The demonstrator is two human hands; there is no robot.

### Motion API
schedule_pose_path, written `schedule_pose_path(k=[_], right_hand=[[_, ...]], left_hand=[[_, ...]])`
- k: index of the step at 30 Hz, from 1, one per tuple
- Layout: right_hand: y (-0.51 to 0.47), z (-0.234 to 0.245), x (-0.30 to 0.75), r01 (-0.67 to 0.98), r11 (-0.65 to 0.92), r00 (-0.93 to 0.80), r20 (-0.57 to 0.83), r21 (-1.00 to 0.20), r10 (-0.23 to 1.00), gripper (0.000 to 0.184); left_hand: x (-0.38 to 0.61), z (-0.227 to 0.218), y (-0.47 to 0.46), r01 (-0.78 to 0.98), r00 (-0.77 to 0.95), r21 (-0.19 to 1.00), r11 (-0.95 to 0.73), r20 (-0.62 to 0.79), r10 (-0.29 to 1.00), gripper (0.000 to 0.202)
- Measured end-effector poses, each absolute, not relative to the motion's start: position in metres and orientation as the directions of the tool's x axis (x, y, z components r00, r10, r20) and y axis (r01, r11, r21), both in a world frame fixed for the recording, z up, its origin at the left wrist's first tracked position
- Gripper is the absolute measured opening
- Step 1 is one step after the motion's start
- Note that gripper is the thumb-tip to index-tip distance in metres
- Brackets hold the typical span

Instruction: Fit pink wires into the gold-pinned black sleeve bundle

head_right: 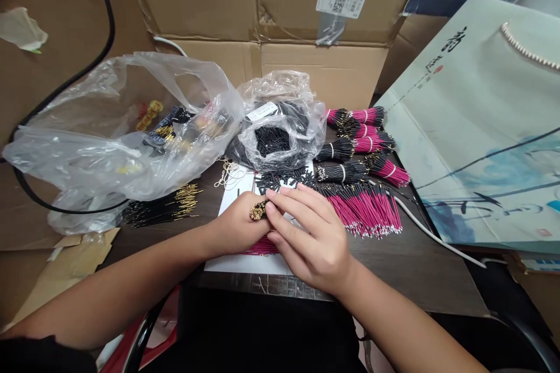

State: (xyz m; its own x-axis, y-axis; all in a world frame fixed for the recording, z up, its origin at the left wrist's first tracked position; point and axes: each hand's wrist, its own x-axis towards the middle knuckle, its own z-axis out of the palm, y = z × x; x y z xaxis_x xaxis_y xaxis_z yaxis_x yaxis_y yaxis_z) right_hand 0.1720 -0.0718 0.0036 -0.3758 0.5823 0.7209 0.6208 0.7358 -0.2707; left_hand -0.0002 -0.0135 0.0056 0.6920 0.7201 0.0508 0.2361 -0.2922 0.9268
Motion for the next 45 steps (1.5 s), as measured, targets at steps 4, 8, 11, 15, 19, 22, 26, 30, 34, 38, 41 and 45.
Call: schedule_pose_path(k=[4, 8, 11, 15, 19, 22, 26, 30, 34, 38, 41, 45], right_hand=[[-0.069, 0.004, 0.174, 0.597, 0.730, -0.369, 0.695, -0.331, 0.617, 0.047], [-0.067, 0.004, 0.180, 0.579, 0.758, -0.365, 0.736, -0.301, 0.570, 0.050], [-0.069, 0.003, 0.181, 0.590, 0.770, -0.418, 0.724, -0.242, 0.549, 0.048], [-0.070, 0.009, 0.181, 0.618, 0.763, -0.488, 0.667, -0.191, 0.562, 0.050], [-0.054, 0.024, 0.193, 0.668, 0.682, -0.398, 0.633, -0.296, 0.664, 0.048], [-0.027, 0.030, 0.204, 0.788, 0.588, -0.497, 0.375, -0.182, 0.782, 0.024], [0.009, 0.021, 0.207, 0.801, 0.591, -0.599, 0.107, 0.098, 0.794, 0.024], [0.028, 0.006, 0.199, 0.767, 0.631, -0.641, 0.098, 0.117, 0.761, 0.020], [0.035, -0.002, 0.191, 0.756, 0.641, -0.654, 0.117, 0.132, 0.747, 0.012], [0.033, -0.003, 0.190, 0.759, 0.630, -0.650, 0.144, 0.163, 0.746, 0.011], [0.026, -0.004, 0.192, 0.776, 0.603, -0.630, 0.175, 0.184, 0.757, 0.011], [0.015, -0.008, 0.193, 0.804, 0.560, -0.594, 0.216, 0.202, 0.775, 0.014]], left_hand=[[0.000, 0.006, -0.012, 0.209, 0.696, 0.951, -0.228, 0.019, 0.718, 0.026], [-0.001, 0.008, -0.013, 0.152, 0.740, 0.973, -0.172, 0.004, 0.673, 0.029], [-0.002, 0.008, -0.014, 0.101, 0.770, 0.988, -0.116, -0.004, 0.639, 0.032], [-0.004, 0.009, -0.013, 0.072, 0.775, 0.991, -0.111, 0.014, 0.631, 0.034], [-0.004, 0.008, -0.011, 0.151, 0.752, 0.950, -0.274, 0.070, 0.656, 0.038], [-0.004, 0.005, -0.010, 0.248, 0.718, 0.890, -0.384, 0.097, 0.689, 0.040], [-0.005, 0.002, -0.007, 0.254, 0.681, 0.846, -0.468, 0.188, 0.708, 0.038], [-0.007, 0.005, -0.003, 0.239, 0.625, 0.843, -0.482, 0.246, 0.741, 0.035], [-0.009, 0.010, -0.002, 0.202, 0.610, 0.885, -0.420, 0.221, 0.760, 0.037], [-0.009, 0.011, -0.003, 0.164, 0.619, 0.886, -0.434, 0.250, 0.745, 0.037], [-0.009, 0.009, -0.004, 0.185, 0.619, 0.841, -0.508, 0.302, 0.725, 0.035], [-0.010, 0.006, -0.004, 0.203, 0.608, 0.769, -0.606, 0.386, 0.694, 0.033]])
